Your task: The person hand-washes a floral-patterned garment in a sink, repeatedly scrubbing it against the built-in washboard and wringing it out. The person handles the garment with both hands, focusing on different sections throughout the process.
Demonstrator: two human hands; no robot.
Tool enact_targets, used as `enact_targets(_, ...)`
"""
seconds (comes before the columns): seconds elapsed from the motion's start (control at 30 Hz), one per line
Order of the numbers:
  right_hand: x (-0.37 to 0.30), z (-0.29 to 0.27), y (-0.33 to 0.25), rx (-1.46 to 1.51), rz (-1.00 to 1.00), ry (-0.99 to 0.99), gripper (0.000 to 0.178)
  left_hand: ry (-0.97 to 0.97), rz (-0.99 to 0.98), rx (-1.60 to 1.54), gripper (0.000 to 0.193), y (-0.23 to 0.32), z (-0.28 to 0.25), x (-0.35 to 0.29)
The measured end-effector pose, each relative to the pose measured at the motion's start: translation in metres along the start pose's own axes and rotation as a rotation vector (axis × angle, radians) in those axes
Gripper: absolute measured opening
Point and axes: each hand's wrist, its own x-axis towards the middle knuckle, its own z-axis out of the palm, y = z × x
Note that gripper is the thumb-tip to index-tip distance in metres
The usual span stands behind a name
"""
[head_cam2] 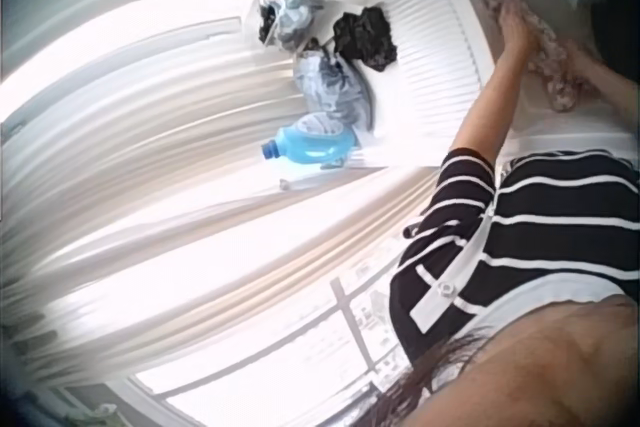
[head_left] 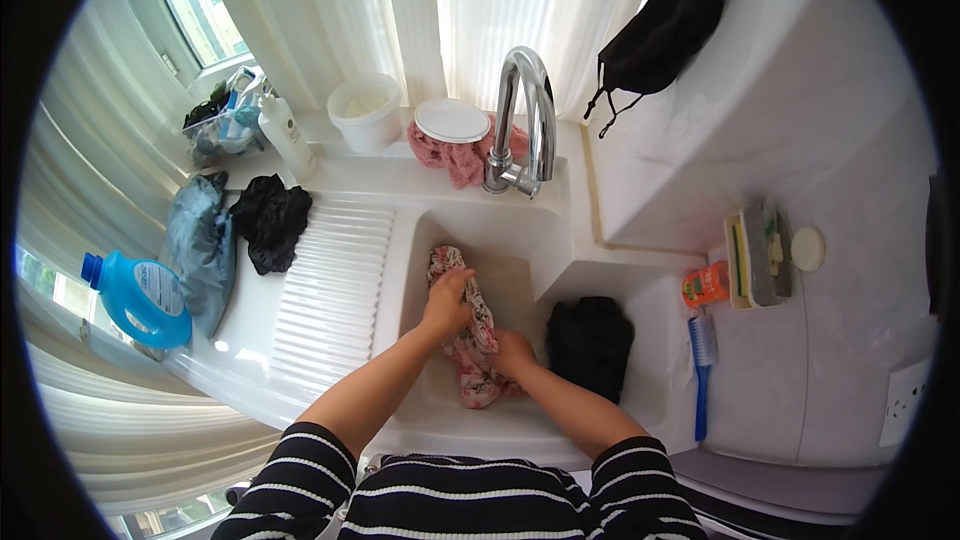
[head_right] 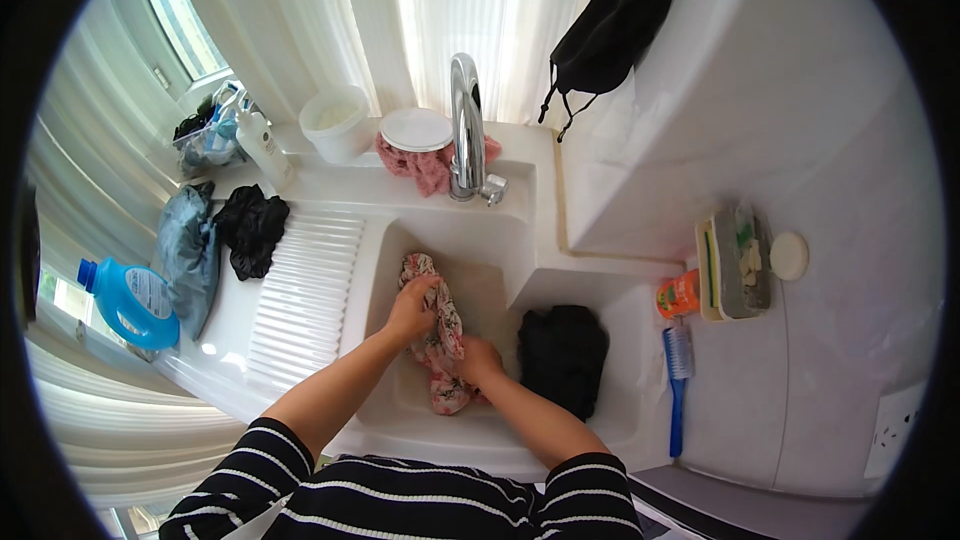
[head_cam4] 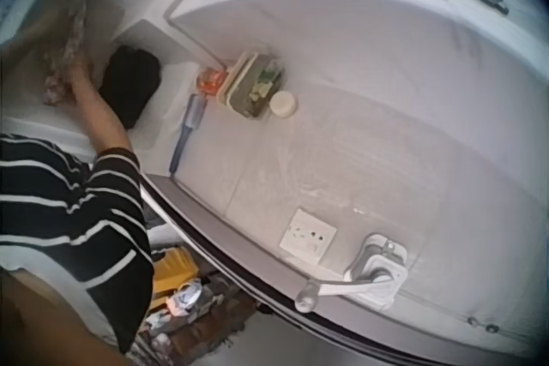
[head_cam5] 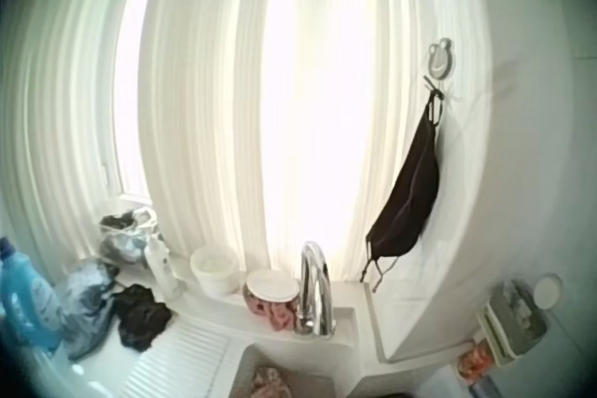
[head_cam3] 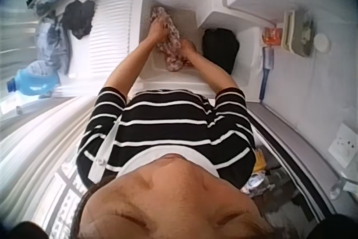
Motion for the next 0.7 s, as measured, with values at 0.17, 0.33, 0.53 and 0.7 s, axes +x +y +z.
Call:
enact_targets(0.17,-0.040,-0.088,-0.062,0.324,-0.262,-0.170,0.033,-0.560,0.112,0.623,0.075,0.087,-0.039,-0.013)
enact_targets(0.33,-0.056,-0.155,-0.070,1.032,-0.138,-0.295,0.032,-0.621,-0.068,-0.296,0.052,0.031,-0.057,-0.002)
enact_targets(0.53,0.007,-0.136,-0.048,0.941,0.089,0.053,0.048,-0.011,-0.824,-1.178,0.025,0.075,-0.076,0.019)
enact_targets(0.7,0.105,-0.050,0.018,-0.012,-0.237,0.448,0.056,0.096,-0.655,-0.152,0.069,-0.011,0.007,0.027)
